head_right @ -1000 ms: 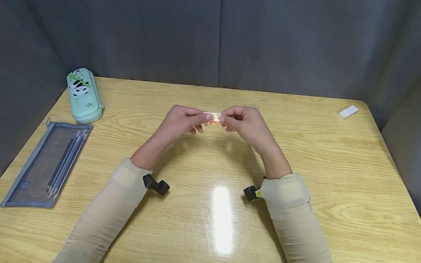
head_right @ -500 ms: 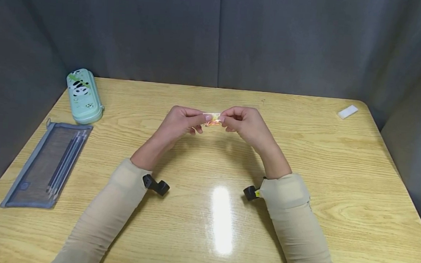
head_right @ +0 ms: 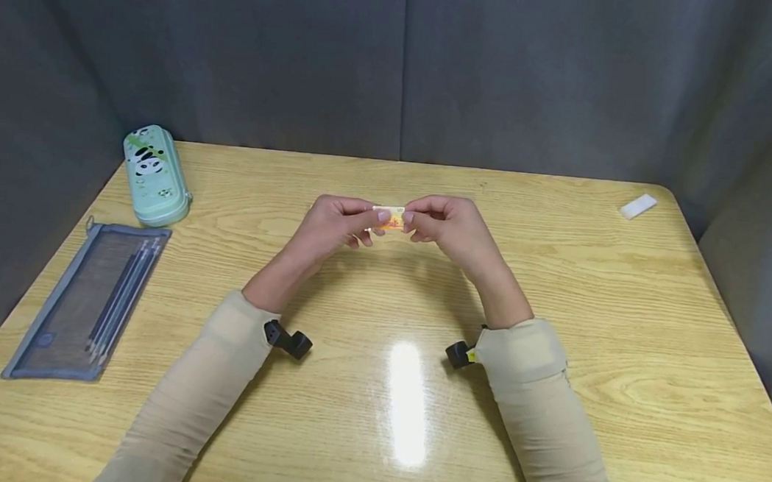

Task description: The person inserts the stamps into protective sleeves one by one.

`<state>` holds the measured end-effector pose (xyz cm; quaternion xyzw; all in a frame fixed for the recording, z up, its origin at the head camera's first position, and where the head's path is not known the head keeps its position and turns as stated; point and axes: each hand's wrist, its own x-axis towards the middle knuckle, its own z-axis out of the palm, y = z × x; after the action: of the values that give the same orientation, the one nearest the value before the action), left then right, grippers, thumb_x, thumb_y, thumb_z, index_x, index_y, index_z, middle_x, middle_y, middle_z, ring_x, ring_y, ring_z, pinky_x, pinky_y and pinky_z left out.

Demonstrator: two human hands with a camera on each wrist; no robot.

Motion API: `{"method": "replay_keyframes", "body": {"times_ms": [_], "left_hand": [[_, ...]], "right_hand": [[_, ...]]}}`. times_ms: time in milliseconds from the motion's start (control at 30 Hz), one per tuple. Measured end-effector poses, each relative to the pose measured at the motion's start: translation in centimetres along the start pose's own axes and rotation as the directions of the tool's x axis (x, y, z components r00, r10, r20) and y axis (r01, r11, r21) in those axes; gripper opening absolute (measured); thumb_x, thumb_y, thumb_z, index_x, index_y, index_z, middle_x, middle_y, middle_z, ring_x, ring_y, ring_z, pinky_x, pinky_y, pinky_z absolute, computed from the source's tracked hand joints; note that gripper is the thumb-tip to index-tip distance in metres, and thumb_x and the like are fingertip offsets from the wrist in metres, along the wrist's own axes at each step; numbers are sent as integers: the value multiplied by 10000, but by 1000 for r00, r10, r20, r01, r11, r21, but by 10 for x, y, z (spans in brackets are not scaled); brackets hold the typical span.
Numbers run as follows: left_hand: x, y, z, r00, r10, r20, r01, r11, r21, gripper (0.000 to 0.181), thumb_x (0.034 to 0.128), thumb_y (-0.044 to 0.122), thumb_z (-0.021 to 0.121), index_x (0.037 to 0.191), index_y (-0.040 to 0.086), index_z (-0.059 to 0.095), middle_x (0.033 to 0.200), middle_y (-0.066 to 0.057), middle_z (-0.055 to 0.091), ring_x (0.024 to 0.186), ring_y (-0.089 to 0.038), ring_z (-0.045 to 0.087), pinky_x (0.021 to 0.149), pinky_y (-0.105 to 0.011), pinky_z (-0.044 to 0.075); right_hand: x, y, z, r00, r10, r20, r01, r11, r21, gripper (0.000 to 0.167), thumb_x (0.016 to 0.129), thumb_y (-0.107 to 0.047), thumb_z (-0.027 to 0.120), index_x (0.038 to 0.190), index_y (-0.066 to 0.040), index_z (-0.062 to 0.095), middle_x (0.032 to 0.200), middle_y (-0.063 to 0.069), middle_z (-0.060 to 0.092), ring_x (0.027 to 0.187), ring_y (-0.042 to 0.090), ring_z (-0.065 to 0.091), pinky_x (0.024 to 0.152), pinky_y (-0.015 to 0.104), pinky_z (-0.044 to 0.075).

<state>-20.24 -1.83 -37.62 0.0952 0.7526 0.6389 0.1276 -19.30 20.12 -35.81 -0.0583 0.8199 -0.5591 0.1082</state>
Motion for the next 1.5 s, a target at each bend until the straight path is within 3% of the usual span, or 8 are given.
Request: {"method": "replay_keyframes", "body": {"times_ms": [233,433,633,800,1000,1167,1333,1500], "left_hand": [[2,2,-7,998,-18,-57,16,999,-47,236,947,305,735,1096,133,794,832,18,763,666,-130,652,617,-285,523],[5,1,-7,997,-41,-59,37,997,-74,236,938,285,745,1089,110,795,844,6,760,662,-119,662,631,-284,554],[8,-3,-5,996,-47,-75,42,997,-72,220,944,264,737,1085,106,795,912,-47,758,664,-114,664,655,-310,562],[11,-6,-3,996,-51,-67,47,997,-59,203,963,222,705,1126,131,785,1049,-46,762,679,-111,673,701,-382,565],[17,-6,4,994,-74,-83,68,995,-73,191,951,225,722,1114,151,789,1049,-58,773,666,-123,686,644,-340,539],[25,-9,9,986,-119,-116,110,991,-81,175,920,221,751,1072,145,789,987,-65,788,742,-245,751,575,-285,521],[36,-6,13,976,-134,-172,131,991,-29,154,924,237,753,1041,144,792,965,-46,783,817,-317,765,549,-277,514],[46,1,14,966,-114,-233,154,975,162,147,933,276,742,1018,175,809,931,1,791,758,-252,770,608,-285,537]], "right_hand": [[3,1,-3,999,3,-46,-3,1000,8,307,1015,-229,628,1188,17,692,1007,6,715,922,221,708,815,223,590],[4,1,-6,998,22,-56,-20,999,35,338,1011,-229,639,1217,37,674,1042,24,706,836,120,686,794,208,584],[5,2,-6,998,44,-40,-42,997,57,292,1003,-178,637,1209,26,674,1042,-26,684,912,181,696,802,213,586],[7,4,-7,998,49,-25,-48,998,39,303,1010,-175,613,1231,29,653,1075,-8,669,909,144,692,814,204,582],[7,11,-8,995,61,-83,-53,994,98,305,999,-174,641,1233,20,657,988,-64,698,814,116,673,780,201,583],[10,15,-6,987,84,-140,-68,991,113,309,997,-225,663,1216,-7,677,906,-104,708,755,81,641,755,218,583],[18,13,-9,978,122,-170,-116,992,43,299,1008,-283,643,1200,-62,700,945,-82,711,820,162,659,795,318,589],[28,13,-12,973,165,-159,-167,986,0,286,1009,-281,638,1195,-74,703,964,-59,708,831,198,643,770,327,567]]}}
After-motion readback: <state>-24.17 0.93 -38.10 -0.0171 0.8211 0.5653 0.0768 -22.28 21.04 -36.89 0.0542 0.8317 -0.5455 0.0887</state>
